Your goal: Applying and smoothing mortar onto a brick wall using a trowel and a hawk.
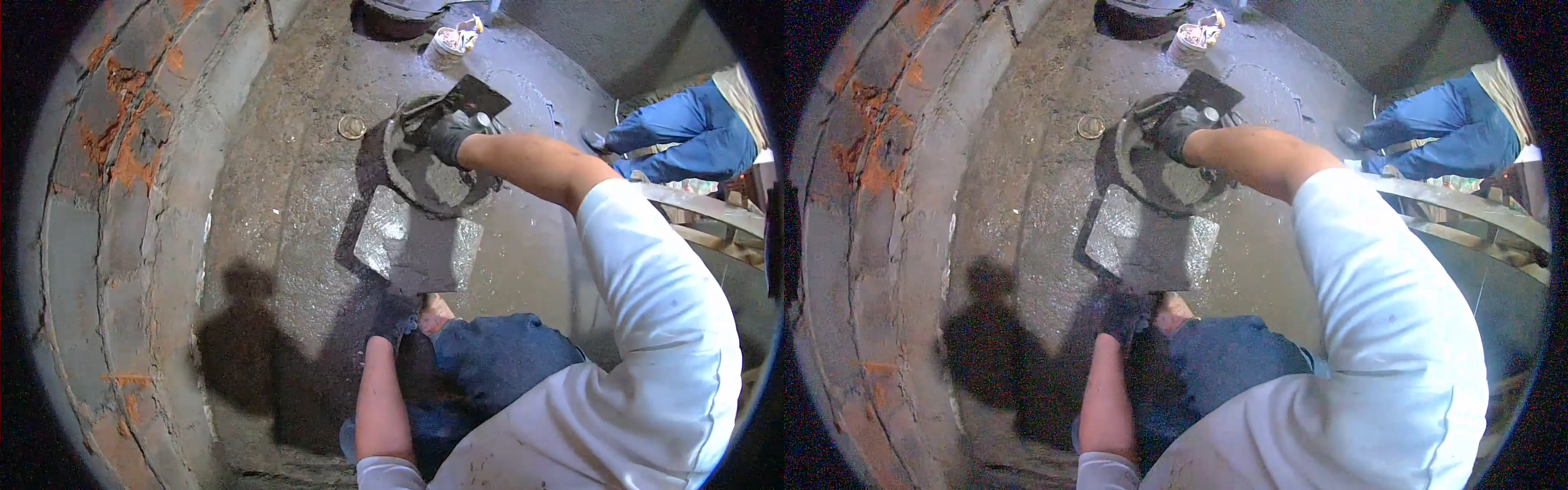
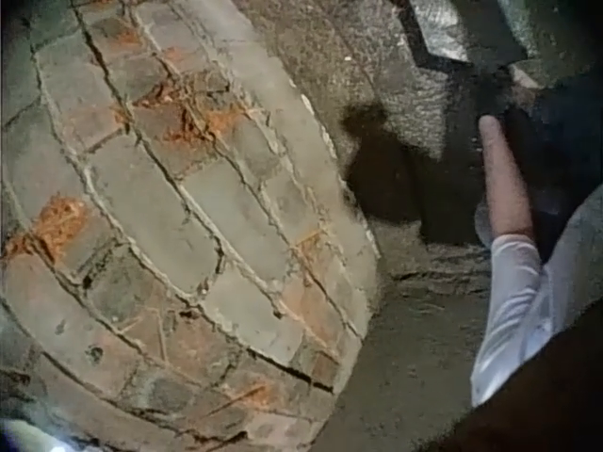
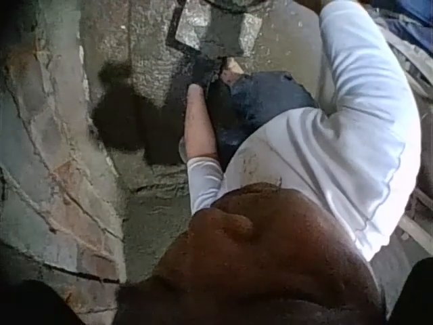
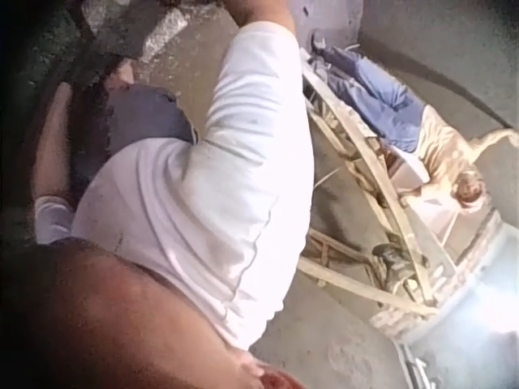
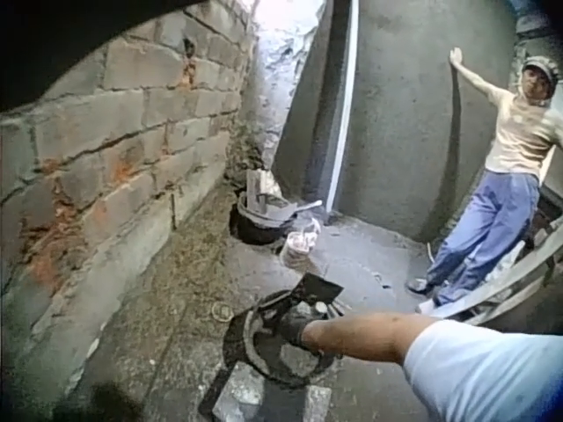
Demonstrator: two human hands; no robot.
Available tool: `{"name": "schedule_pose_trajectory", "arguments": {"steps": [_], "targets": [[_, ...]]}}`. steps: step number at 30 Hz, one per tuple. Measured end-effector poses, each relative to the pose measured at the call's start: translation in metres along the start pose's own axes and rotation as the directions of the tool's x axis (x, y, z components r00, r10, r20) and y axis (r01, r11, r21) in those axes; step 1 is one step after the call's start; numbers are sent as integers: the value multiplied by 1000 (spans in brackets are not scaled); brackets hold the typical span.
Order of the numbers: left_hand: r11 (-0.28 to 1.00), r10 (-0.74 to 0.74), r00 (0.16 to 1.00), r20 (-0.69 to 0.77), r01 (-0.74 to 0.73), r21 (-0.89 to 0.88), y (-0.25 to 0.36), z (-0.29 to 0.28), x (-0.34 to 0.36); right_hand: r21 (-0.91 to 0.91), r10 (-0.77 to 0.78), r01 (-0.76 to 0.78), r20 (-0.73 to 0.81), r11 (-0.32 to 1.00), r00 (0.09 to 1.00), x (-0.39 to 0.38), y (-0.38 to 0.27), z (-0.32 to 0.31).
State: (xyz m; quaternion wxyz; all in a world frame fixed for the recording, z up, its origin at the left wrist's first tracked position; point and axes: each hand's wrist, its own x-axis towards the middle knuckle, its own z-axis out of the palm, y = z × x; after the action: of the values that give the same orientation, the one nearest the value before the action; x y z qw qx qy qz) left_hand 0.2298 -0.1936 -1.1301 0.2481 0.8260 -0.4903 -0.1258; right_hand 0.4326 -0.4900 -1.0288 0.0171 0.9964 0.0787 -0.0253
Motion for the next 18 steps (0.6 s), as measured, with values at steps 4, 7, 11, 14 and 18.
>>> {"name": "schedule_pose_trajectory", "arguments": {"steps": [4, 7, 11, 14, 18], "targets": [[856, -316, 936, 155, 352, -379, 9, -25, 1, -22, -116, 130, 322, 991, 939, -29, -49, -38], [888, -319, 947, 31, 310, -341, -27, 54, -42, -62, -238, 332, 577, 941, 781, -40, -101, -137], [711, -383, 867, 319, 497, -498, 27, -91, 11, -303, -154, 518, 731, 800, 665, -78, -51, -158], [595, -456, 803, 384, 596, -539, 25, -69, 2, 27, -419, 482, 538, 876, 732, -84, -56, -158], [894, -280, 941, 189, 327, -305, 11, 20, -14, 201, -75, -31, 497, 979, 864, -35, -19, -131]]}}
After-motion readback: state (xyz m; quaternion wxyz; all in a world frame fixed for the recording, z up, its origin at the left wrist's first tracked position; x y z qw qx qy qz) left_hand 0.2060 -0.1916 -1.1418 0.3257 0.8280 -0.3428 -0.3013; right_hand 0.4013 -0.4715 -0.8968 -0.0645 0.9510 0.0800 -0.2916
